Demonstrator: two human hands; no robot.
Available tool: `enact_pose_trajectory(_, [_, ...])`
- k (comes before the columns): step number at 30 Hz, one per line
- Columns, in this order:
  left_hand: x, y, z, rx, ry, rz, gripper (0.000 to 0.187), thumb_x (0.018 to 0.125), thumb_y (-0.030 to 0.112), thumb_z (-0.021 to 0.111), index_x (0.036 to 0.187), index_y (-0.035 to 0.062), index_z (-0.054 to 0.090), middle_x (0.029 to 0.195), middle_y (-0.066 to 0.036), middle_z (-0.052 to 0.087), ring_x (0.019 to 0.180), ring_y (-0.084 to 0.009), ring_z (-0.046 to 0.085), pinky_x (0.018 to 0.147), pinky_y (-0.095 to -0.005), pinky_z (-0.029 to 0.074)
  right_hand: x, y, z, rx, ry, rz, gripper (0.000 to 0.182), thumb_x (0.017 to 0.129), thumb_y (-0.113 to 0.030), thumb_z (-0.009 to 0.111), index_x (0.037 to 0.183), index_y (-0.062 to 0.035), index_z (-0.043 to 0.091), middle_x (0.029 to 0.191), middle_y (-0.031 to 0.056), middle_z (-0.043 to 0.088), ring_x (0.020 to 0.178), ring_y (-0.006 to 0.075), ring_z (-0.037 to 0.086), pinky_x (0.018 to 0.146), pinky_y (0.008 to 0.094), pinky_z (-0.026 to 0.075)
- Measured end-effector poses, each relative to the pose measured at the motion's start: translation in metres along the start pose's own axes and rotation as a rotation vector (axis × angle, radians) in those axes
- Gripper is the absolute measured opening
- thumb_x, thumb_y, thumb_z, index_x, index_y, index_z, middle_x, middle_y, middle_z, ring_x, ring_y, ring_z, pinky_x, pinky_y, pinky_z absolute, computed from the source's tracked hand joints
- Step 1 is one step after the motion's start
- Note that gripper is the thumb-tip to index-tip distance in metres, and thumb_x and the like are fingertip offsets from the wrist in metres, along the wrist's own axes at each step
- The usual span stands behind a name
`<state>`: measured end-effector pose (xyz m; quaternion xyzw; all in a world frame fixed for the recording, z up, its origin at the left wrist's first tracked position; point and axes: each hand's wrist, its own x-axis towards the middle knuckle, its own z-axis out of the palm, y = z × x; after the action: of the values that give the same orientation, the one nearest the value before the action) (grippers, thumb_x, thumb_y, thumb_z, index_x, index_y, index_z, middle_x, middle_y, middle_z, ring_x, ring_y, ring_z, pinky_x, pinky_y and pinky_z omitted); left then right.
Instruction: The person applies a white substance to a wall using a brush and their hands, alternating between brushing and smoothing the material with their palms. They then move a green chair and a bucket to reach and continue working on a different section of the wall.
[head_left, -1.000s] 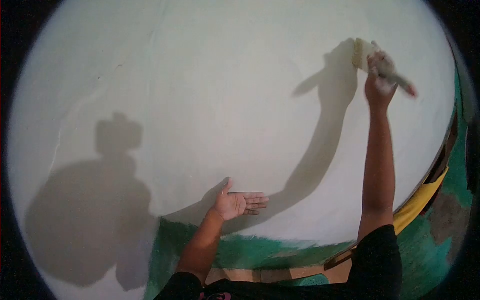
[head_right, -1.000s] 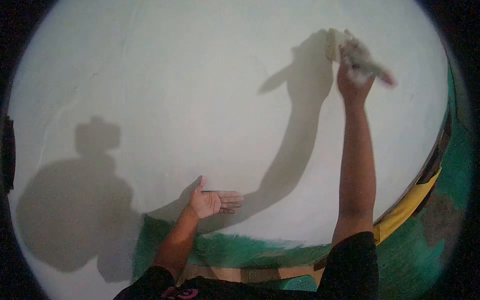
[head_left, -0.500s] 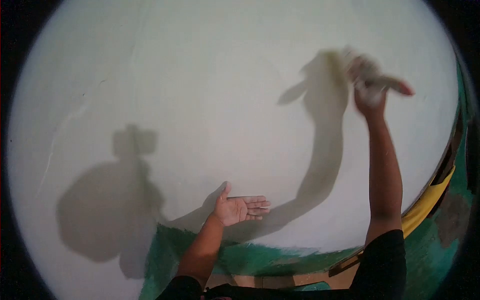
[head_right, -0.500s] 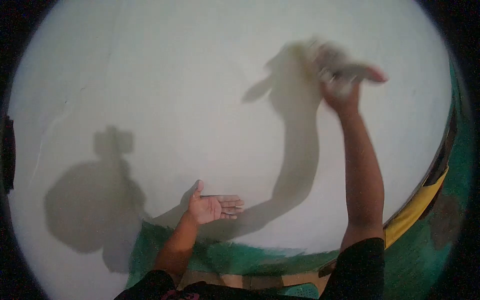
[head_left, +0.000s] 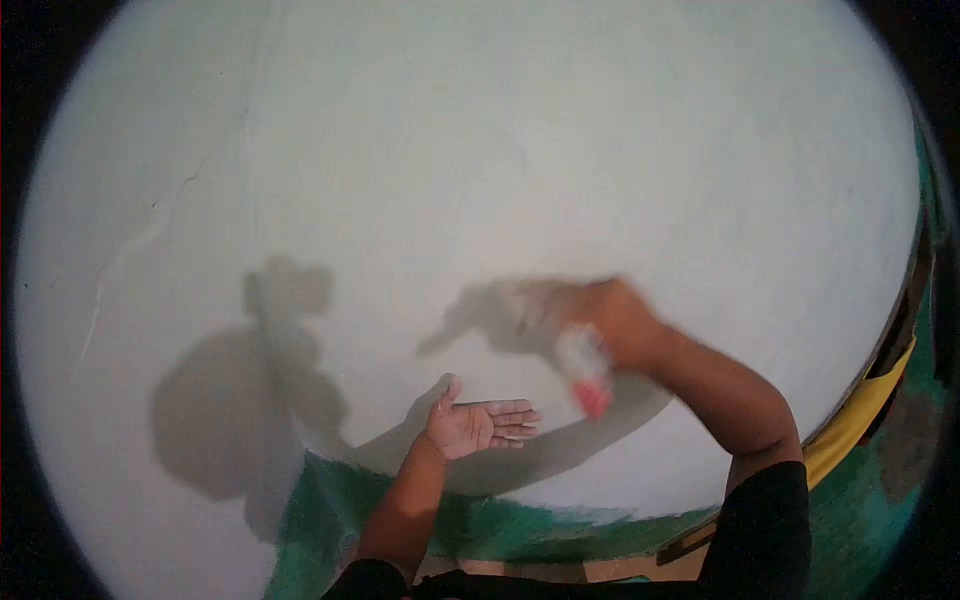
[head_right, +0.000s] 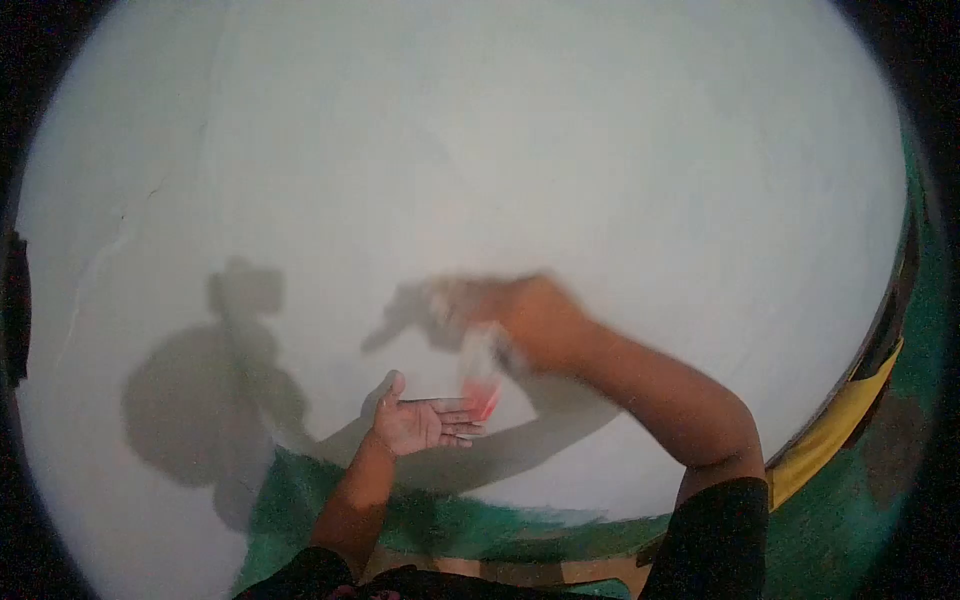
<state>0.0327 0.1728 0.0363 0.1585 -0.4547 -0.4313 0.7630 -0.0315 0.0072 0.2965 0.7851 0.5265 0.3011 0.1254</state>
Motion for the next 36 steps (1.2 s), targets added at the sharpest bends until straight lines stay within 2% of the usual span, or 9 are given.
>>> enact_pose_trajectory(8, [-0.001, 0.006, -0.012, 0.029, -0.101, -0.076, 0.113, 0.073, 0.085, 0.024, 0.144, -0.0018, 0.016, 0.148, -0.023, 0.023, 0.135, -0.0372, 0.027, 0.109, -0.0452, 0.021, 0.000, 0.076, -0.082, -0.143, 1.063, 0.325, 0.034, 0.081, -0.007, 0.055, 0.114, -0.0059, 0.059, 0.108, 0.0101, 0.064, 0.095, 0.0171, 0.064, 0.076, 0.0315, 0.055])
enact_pose_trajectory(11, [0.000, 0.005, -0.026, 0.021, -0.167, -0.115, 0.113, 0.073, 0.085, 0.025, 0.145, 0.0003, 0.013, 0.148, -0.022, 0.023, 0.135, -0.0365, 0.027, 0.109, -0.0446, 0.021, -0.012, 0.032, -0.034, -0.439, 0.317, 0.646, 0.041, 0.083, -0.023, 0.062, 0.122, -0.0098, 0.057, 0.118, 0.0083, 0.061, 0.096, 0.0146, 0.065, 0.073, 0.0261, 0.054])
enact_pose_trajectory(16, [0.000, 0.002, -0.034, 0.003, -0.197, -0.152, 0.113, 0.072, 0.086, 0.027, 0.146, 0.0020, 0.008, 0.149, -0.022, 0.021, 0.135, -0.0357, 0.028, 0.109, -0.0433, 0.020, -0.002, -0.035, 0.040, -0.255, -0.036, -0.182, 0.029, 0.079, -0.025, 0.057, 0.108, -0.0231, 0.060, 0.131, 0.0076, 0.052, 0.109, 0.0227, 0.059, 0.073, 0.0327, 0.057])
enact_pose_trajectory(20, [-0.001, -0.001, -0.040, 0.033, -0.220, -0.111, 0.115, 0.071, 0.086, 0.028, 0.146, 0.0023, 0.005, 0.149, -0.022, 0.020, 0.134, -0.0350, 0.029, 0.109, -0.0422, 0.021, -0.001, -0.016, 0.025, 0.149, -0.090, 0.253, 0.023, 0.085, -0.018, 0.054, 0.107, -0.0144, 0.059, 0.128, 0.0104, 0.055, 0.111, 0.0200, 0.058, 0.079, 0.0322, 0.054])
enact_pose_trajectory(27, [0.001, 0.006, -0.025, 0.105, -0.252, -0.062, 0.120, 0.067, 0.089, 0.027, 0.146, 0.0010, 0.006, 0.149, -0.022, 0.019, 0.132, -0.0354, 0.031, 0.108, -0.0430, 0.020, 0.011, 0.073, -0.092, -0.210, 1.057, 0.444, 0.031, 0.085, -0.002, 0.061, 0.114, 0.0031, 0.051, 0.109, 0.0109, 0.060, 0.099, 0.0206, 0.061, 0.088, 0.0322, 0.050])
enact_pose_trajectory(29, [0.001, 0.006, -0.025, 0.101, -0.268, -0.059, 0.120, 0.067, 0.089, 0.028, 0.146, 0.0009, 0.007, 0.149, -0.022, 0.019, 0.132, -0.0357, 0.031, 0.108, -0.0439, 0.020, 0.001, 0.078, -0.081, -0.482, 0.901, 0.240, 0.029, 0.086, -0.002, 0.058, 0.115, 0.0040, 0.053, 0.112, 0.0124, 0.060, 0.099, 0.0202, 0.061, 0.085, 0.0294, 0.051])
enact_pose_trajectory(30, [0.002, 0.007, -0.025, 0.105, -0.283, -0.054, 0.120, 0.067, 0.089, 0.029, 0.146, 0.0008, 0.007, 0.149, -0.021, 0.019, 0.132, -0.0360, 0.031, 0.108, -0.0447, 0.019, -0.008, 0.067, -0.067, -0.482, 0.487, 0.724, 0.026, 0.091, -0.025, 0.054, 0.109, -0.0072, 0.062, 0.109, 0.0089, 0.064, 0.091, 0.0231, 0.065, 0.078, 0.0348, 0.053])
enact_pose_trajectory(32, [0.001, 0.007, -0.023, 0.085, -0.251, -0.058, 0.120, 0.068, 0.088, 0.030, 0.146, 0.0005, 0.008, 0.149, -0.021, 0.019, 0.132, -0.0358, 0.031, 0.108, -0.0454, 0.019, -0.006, 0.033, -0.022, -0.588, 0.279, 0.137, 0.030, 0.086, -0.019, 0.057, 0.106, 0.0020, 0.063, 0.110, 0.0154, 0.064, 0.094, 0.0285, 0.066, 0.073, 0.0341, 0.056])
enact_pose_trajectory(36, [0.002, 0.008, -0.014, 0.068, -0.222, -0.051, 0.111, 0.075, 0.082, 0.031, 0.145, -0.0006, 0.007, 0.149, -0.021, 0.021, 0.133, -0.0354, 0.030, 0.108, -0.0442, 0.021, 0.001, -0.020, 0.009, -0.230, 0.089, -0.320, 0.028, 0.079, -0.025, 0.060, 0.107, -0.0233, 0.058, 0.118, 0.0069, 0.061, 0.097, 0.0231, 0.065, 0.068, 0.0244, 0.055])
